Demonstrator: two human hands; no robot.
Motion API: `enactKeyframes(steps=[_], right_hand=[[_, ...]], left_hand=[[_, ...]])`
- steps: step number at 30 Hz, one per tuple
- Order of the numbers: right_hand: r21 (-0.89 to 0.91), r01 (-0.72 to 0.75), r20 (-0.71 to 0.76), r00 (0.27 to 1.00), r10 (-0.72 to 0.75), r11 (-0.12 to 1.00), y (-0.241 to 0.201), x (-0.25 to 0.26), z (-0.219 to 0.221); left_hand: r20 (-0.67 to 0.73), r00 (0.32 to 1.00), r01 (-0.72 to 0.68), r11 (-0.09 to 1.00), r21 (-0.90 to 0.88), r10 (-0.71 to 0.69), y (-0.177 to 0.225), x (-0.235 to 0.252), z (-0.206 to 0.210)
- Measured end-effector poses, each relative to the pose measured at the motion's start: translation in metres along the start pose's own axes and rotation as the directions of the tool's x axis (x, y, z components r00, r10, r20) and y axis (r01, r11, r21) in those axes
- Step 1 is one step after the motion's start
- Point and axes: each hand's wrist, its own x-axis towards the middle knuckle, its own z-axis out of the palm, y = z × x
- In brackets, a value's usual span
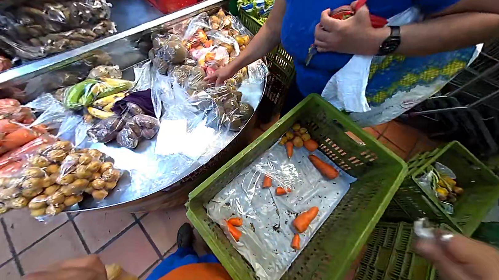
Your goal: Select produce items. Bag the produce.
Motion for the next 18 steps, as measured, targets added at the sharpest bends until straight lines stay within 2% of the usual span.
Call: enactKeyframes(steps=[2, 3, 5, 7, 11, 14, 16, 18], right_hand=[[0.128, -0.023, 0.238, 0.971, -0.008, 0.991, -0.037, 0.003, 0.052], [0.211, -0.076, 0.377, 0.926, -0.009, 0.974, -0.051, 0.012, 0.083], [0.267, -0.219, 0.544, 0.838, 0.041, 0.938, -0.059, 0.038, 0.136], [0.239, -0.326, 0.611, 0.782, 0.119, 0.915, -0.061, 0.05, 0.18], [0.059, -0.382, 0.737, 0.64, 0.218, 0.922, -0.082, 0.056, 0.225], [0.079, -0.386, 0.803, 0.571, 0.171, 0.919, -0.083, 0.053, 0.24], [0.009, -0.31, 0.838, 0.521, 0.162, 0.951, -0.083, 0.049, 0.239], [0.014, -0.332, 0.864, 0.478, 0.156, 0.943, -0.081, 0.045, 0.235]], left_hand=[[0.028, 0.999, -0.025, 0.998, 0.053, 0.023, -0.007, 0.008, 0.009], [0.024, 0.998, -0.06, 0.997, 0.055, 0.058, -0.011, 0.014, 0.016], [-0.036, 0.986, -0.162, 0.987, 0.02, 0.163, -0.02, 0.032, 0.038], [-0.119, 0.964, -0.243, 0.969, -0.037, 0.237, -0.023, 0.047, 0.064], [-0.179, 0.942, -0.315, 0.93, -0.19, 0.282, -0.023, 0.074, 0.1], [-0.174, 0.945, -0.314, 0.912, -0.264, 0.276, -0.027, 0.084, 0.116], [-0.18, 0.95, -0.299, 0.907, -0.296, 0.254, -0.028, 0.088, 0.12], [-0.188, 0.956, -0.275, 0.91, -0.309, 0.225, -0.028, 0.089, 0.12]])
